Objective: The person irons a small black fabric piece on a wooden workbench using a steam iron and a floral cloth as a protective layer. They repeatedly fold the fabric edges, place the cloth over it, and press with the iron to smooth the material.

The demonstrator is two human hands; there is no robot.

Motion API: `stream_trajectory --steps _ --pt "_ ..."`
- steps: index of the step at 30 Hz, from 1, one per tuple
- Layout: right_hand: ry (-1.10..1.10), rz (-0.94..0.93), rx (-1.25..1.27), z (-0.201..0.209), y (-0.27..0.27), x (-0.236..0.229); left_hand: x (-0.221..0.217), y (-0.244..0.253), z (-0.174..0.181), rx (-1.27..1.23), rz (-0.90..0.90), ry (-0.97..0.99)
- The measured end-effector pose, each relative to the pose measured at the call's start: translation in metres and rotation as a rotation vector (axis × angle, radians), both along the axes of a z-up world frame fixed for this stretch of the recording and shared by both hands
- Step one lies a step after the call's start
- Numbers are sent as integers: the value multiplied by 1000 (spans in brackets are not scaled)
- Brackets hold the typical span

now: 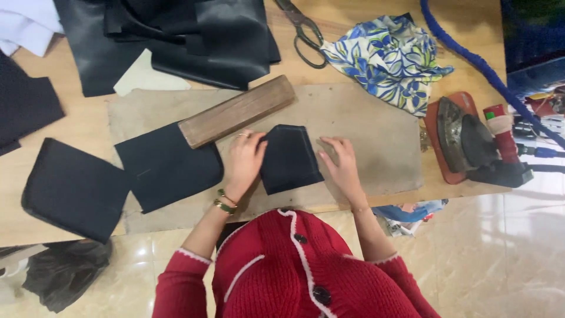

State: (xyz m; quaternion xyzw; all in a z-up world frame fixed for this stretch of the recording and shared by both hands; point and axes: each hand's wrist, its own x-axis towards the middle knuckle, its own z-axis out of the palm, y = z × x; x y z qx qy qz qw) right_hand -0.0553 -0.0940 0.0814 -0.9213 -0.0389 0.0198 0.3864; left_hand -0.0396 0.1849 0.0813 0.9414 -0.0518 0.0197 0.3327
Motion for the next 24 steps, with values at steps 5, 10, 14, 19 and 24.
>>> stream_trajectory --steps 5,10,14,19,24 --pt "51 54 73 4 46 38 -1 -10 -60 38 -89 -184" --pt "-5 92 52 -14 69 60 -5 -3 -72 314 -216 -332" --pt "-22 86 1 -24 72 67 -6 -2 -64 391 -232 -387" --pt "20 74 -5 -21 76 73 -3 -1 -69 420 -244 -416" --pt "47 97 -38 -31 71 79 -4 1 -60 327 -260 -323"
